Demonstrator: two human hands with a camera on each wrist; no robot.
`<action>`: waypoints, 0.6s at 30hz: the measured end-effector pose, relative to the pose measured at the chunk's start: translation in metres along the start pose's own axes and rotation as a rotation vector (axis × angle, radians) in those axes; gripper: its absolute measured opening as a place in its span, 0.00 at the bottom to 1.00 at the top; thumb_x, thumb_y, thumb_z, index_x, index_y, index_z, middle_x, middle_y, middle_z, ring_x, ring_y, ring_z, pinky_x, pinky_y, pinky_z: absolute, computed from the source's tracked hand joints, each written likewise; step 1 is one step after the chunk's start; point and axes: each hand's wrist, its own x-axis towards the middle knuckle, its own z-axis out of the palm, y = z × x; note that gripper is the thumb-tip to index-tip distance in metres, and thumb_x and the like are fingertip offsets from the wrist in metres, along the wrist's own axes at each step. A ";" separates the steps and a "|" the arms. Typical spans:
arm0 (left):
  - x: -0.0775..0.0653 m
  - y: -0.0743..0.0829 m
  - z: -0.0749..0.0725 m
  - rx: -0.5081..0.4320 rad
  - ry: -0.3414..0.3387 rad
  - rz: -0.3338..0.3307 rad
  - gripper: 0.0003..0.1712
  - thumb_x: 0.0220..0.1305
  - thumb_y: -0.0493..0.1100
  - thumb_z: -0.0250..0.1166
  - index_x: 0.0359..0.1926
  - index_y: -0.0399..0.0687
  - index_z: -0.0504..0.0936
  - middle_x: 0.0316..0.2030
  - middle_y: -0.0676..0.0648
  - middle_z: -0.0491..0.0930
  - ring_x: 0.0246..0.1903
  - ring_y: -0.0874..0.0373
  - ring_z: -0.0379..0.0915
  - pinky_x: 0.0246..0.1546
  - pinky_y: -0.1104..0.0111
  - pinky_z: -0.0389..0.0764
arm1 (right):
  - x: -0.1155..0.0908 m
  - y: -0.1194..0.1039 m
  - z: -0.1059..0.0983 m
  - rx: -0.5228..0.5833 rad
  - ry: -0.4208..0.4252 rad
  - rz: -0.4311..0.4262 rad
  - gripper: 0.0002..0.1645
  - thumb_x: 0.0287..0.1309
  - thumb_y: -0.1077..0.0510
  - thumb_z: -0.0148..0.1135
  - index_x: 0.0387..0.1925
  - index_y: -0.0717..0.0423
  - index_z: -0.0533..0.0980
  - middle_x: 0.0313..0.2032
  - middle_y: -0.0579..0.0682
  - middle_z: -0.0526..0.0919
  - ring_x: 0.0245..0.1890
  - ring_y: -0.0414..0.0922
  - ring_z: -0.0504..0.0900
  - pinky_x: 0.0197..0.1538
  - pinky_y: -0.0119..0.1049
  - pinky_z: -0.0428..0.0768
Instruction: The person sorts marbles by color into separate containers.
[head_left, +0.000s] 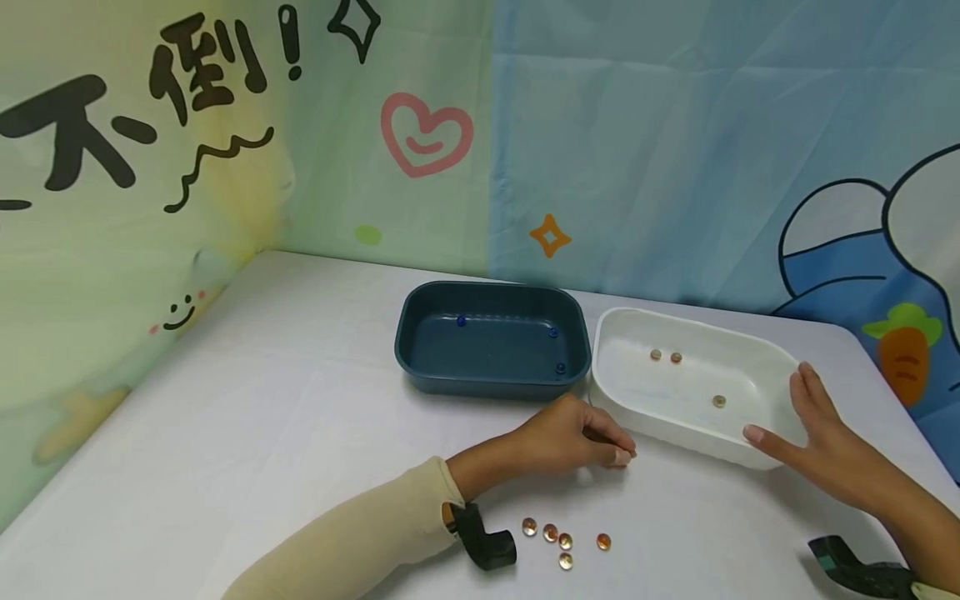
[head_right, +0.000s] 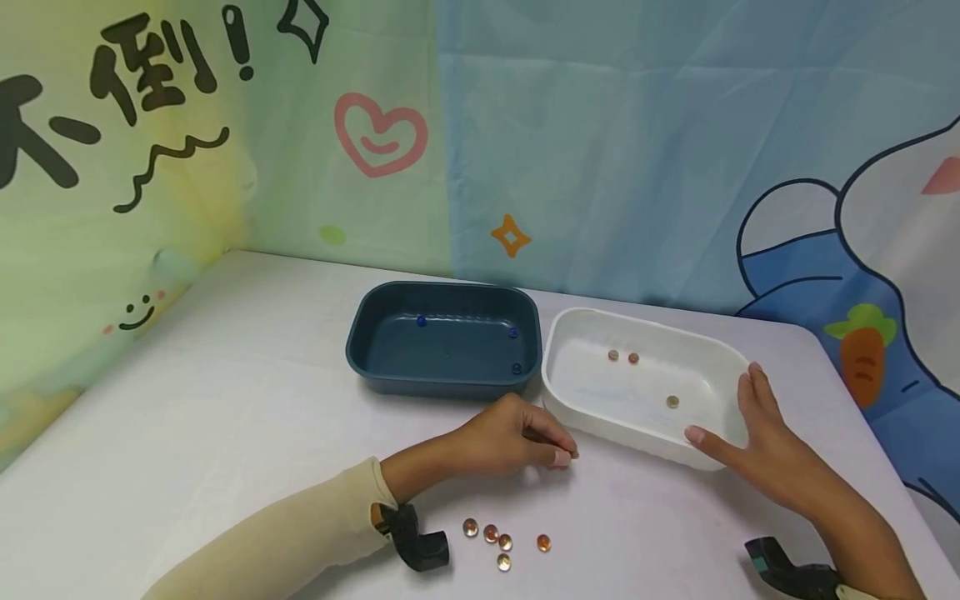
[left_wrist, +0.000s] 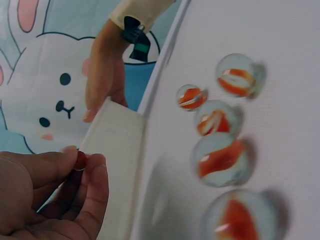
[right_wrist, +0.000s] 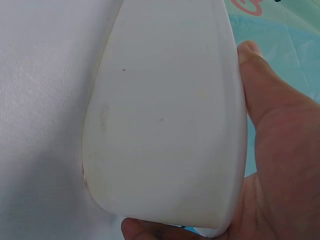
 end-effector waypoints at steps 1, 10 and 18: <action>0.001 0.002 -0.001 -0.005 -0.002 0.004 0.07 0.61 0.35 0.68 0.40 0.41 0.88 0.32 0.60 0.85 0.33 0.73 0.79 0.39 0.77 0.77 | 0.000 0.000 0.000 -0.003 0.001 0.001 0.68 0.63 0.33 0.54 0.68 0.66 0.18 0.67 0.62 0.08 0.65 0.75 0.23 0.46 0.78 0.51; 0.005 0.013 -0.016 0.028 0.024 0.061 0.07 0.62 0.33 0.67 0.41 0.39 0.88 0.34 0.58 0.84 0.33 0.72 0.79 0.37 0.76 0.79 | 0.002 0.000 0.001 0.002 0.000 0.010 0.68 0.62 0.32 0.53 0.68 0.65 0.17 0.66 0.63 0.08 0.64 0.75 0.22 0.46 0.78 0.51; 0.012 0.019 -0.019 -0.152 0.091 0.050 0.09 0.63 0.30 0.65 0.44 0.33 0.86 0.35 0.51 0.86 0.34 0.66 0.83 0.40 0.72 0.80 | 0.001 -0.002 0.000 -0.009 0.006 0.000 0.68 0.63 0.32 0.53 0.67 0.67 0.18 0.66 0.63 0.07 0.64 0.76 0.22 0.45 0.78 0.52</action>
